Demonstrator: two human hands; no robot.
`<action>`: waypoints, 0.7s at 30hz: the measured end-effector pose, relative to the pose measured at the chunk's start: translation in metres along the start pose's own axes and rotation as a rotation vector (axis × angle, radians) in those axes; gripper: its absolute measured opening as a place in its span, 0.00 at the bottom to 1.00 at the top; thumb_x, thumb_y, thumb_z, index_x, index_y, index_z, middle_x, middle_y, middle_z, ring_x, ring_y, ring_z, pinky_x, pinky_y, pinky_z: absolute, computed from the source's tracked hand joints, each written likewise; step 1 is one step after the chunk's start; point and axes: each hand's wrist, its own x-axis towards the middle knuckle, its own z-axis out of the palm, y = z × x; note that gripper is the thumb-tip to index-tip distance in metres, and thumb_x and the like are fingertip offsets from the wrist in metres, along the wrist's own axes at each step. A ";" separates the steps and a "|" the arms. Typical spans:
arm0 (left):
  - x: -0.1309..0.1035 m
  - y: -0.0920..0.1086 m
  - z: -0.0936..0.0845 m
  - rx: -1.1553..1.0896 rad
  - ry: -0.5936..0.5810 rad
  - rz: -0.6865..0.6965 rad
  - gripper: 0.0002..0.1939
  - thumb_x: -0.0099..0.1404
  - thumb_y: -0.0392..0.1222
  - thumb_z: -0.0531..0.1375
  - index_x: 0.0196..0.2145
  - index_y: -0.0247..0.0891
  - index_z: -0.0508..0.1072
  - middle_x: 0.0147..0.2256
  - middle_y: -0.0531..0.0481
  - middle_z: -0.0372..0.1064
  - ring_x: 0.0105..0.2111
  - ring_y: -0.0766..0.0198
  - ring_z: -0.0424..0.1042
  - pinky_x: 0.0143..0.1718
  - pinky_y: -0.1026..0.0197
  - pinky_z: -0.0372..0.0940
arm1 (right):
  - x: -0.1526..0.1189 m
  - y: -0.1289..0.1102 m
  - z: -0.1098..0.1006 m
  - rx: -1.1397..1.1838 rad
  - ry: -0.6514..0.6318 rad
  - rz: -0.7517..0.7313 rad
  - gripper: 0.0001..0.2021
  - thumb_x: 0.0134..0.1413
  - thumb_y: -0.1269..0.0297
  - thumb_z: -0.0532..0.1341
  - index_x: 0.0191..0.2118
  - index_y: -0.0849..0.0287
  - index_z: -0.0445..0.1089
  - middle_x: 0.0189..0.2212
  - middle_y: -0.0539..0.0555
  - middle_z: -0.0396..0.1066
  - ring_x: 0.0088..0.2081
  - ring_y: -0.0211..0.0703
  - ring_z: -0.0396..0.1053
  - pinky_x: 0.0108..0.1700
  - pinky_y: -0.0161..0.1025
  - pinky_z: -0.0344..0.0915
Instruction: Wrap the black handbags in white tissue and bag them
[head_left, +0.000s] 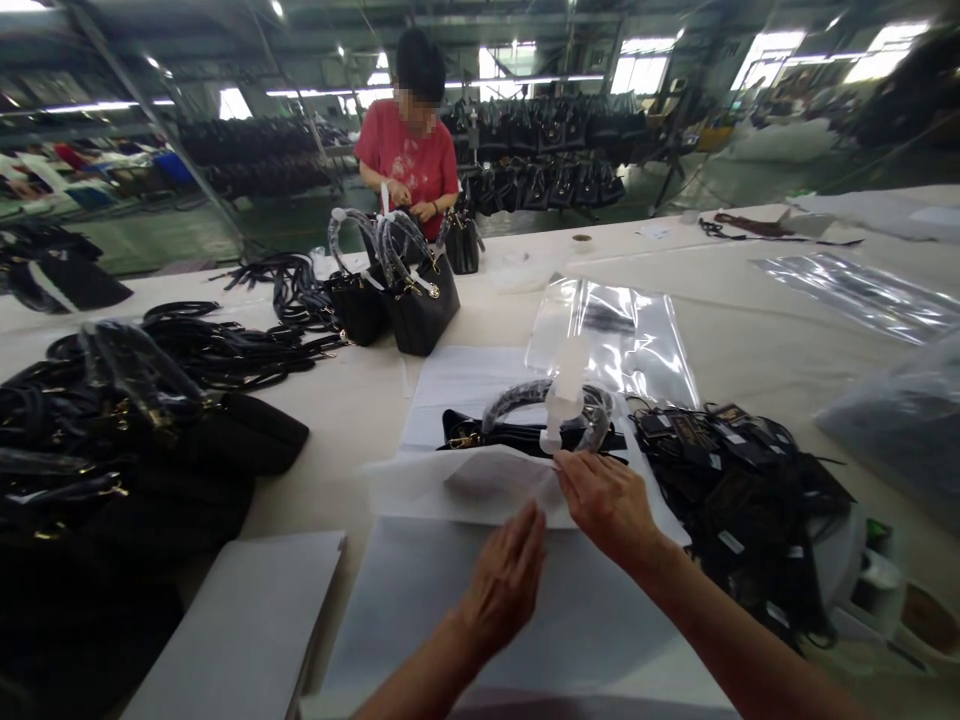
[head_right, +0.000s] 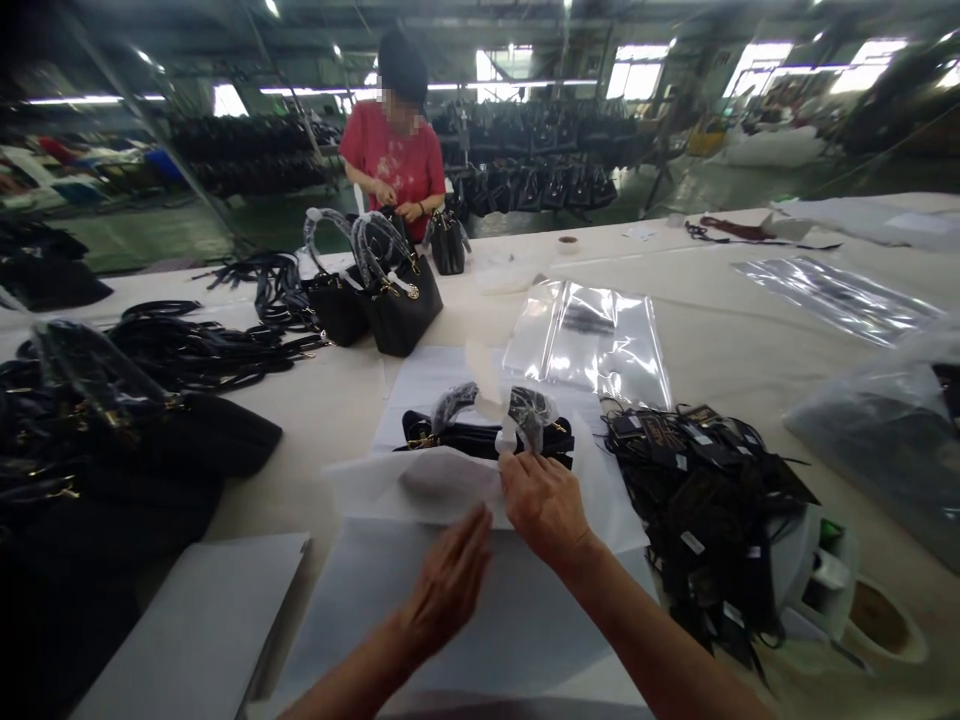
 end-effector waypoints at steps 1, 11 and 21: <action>0.023 -0.007 -0.007 0.068 0.144 -0.022 0.21 0.65 0.33 0.52 0.55 0.25 0.58 0.50 0.30 0.65 0.53 0.54 0.63 0.48 0.57 0.63 | -0.001 0.000 0.000 0.011 0.004 -0.002 0.10 0.60 0.72 0.52 0.33 0.62 0.69 0.24 0.52 0.70 0.25 0.36 0.66 0.31 0.35 0.56; 0.105 -0.039 -0.035 0.106 0.141 0.151 0.09 0.64 0.32 0.53 0.27 0.38 0.66 0.23 0.56 0.64 0.38 0.65 0.65 0.56 0.51 0.46 | 0.016 0.004 -0.042 0.156 0.250 0.031 0.14 0.51 0.63 0.64 0.43 0.58 0.65 0.36 0.57 0.69 0.40 0.46 0.67 0.43 0.41 0.62; 0.111 -0.045 -0.040 0.116 0.165 0.214 0.10 0.63 0.27 0.51 0.26 0.36 0.65 0.23 0.55 0.62 0.37 0.65 0.63 0.54 0.52 0.49 | 0.084 0.042 -0.025 0.640 -0.028 0.116 0.12 0.58 0.57 0.55 0.35 0.62 0.67 0.23 0.46 0.64 0.23 0.29 0.59 0.26 0.28 0.57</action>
